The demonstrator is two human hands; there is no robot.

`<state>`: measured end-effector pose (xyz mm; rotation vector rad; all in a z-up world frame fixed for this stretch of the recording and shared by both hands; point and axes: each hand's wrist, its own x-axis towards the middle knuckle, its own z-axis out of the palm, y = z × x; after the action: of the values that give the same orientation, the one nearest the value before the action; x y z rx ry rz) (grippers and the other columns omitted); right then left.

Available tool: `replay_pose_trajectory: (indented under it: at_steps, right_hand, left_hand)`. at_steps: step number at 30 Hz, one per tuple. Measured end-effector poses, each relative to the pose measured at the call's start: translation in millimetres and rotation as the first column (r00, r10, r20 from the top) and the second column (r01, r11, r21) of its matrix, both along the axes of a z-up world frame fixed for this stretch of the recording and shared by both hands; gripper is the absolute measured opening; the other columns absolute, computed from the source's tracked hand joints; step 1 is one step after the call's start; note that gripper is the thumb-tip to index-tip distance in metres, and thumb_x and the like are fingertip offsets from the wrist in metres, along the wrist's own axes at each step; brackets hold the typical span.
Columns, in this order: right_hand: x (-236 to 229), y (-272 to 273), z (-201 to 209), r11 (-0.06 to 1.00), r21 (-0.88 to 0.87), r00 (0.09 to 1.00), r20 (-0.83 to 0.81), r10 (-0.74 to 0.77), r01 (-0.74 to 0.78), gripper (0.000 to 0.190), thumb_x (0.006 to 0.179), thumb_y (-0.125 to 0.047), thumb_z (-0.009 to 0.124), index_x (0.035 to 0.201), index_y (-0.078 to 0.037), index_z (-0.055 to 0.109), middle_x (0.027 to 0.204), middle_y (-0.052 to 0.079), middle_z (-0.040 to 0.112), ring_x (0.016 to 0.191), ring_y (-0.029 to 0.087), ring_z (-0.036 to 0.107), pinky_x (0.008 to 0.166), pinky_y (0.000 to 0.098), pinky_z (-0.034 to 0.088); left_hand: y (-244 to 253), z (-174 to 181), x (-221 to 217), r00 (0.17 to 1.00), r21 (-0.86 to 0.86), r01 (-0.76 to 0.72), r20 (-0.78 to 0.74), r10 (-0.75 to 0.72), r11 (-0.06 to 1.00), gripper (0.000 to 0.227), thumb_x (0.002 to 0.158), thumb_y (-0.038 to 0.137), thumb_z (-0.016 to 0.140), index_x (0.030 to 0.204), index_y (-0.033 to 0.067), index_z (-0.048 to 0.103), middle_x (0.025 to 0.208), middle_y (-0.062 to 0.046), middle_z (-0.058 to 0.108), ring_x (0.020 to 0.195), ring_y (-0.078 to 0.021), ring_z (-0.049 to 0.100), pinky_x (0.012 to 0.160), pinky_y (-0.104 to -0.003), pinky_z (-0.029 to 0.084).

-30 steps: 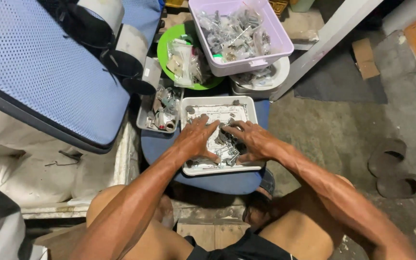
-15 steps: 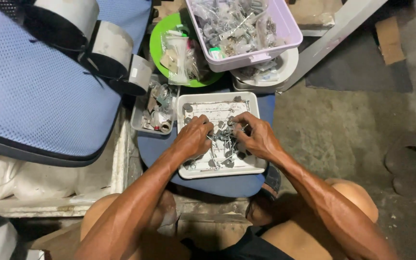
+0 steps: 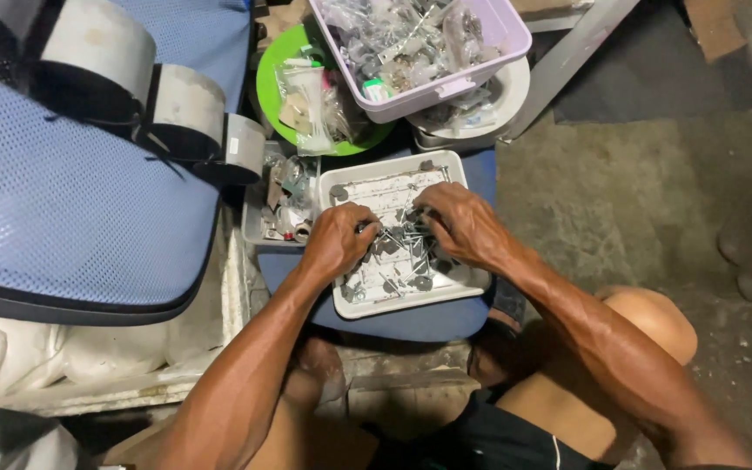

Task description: The person sorts small metal parts, including screws and washers, from a white tray using both hands. They pick up individual pieces, separate them, and place them back into the tray or nearby containers.

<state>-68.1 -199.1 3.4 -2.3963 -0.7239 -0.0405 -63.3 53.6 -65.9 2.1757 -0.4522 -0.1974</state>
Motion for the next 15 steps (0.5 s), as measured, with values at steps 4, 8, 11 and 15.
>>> replay_pose_trajectory:
  at_steps: [4,8,11,15]
  right_hand:
    - [-11,-9,-7,0.981,-0.111,0.988,-0.017,0.156,-0.156,0.020,0.087,-0.009,0.073,0.108,-0.008,0.074,0.096,0.016,0.072,0.091,0.034,0.070,0.083,0.0439,0.059]
    - [-33,-10,-9,0.933,-0.240,0.963,-0.030,0.269,-0.268,0.024,0.080,-0.014,0.080,0.104,-0.013,0.076,0.096,0.014,0.068,0.091,0.033,0.064,0.081,0.0448,0.053]
    - [-38,-18,-32,0.919,-0.294,0.962,0.001,0.274,-0.261,0.025,0.082,-0.022,0.079,0.106,-0.015,0.075,0.098,0.012,0.064,0.094,0.031,0.060,0.083,0.0431,0.050]
    - [-37,-23,-54,0.934,-0.286,0.977,-0.077,0.199,-0.213,0.022,0.086,-0.025,0.074,0.106,-0.016,0.071,0.096,0.009,0.061,0.093,0.028,0.057,0.085,0.0421,0.049]
  left_hand:
    - [4,5,-2,0.998,0.043,-0.050,0.038,0.049,0.998,0.015,0.093,0.020,0.070,0.092,0.0072,0.077,0.086,-0.021,0.070,0.085,-0.0425,0.070,0.076,-0.051,0.056]
    - [-2,8,-12,0.999,-0.087,-0.038,-0.024,0.036,0.995,0.019,0.094,0.021,0.065,0.086,0.0038,0.071,0.077,-0.021,0.067,0.078,-0.0408,0.067,0.071,-0.052,0.053]
    - [-7,18,-16,0.998,-0.155,-0.038,-0.057,0.030,0.987,0.020,0.094,0.019,0.064,0.083,0.0028,0.070,0.075,-0.022,0.067,0.074,-0.0383,0.066,0.068,-0.050,0.052]
    - [-7,13,-14,0.997,-0.106,-0.041,-0.075,0.033,0.994,0.021,0.091,0.023,0.068,0.079,0.0071,0.071,0.072,-0.018,0.069,0.071,-0.0354,0.067,0.068,-0.047,0.053]
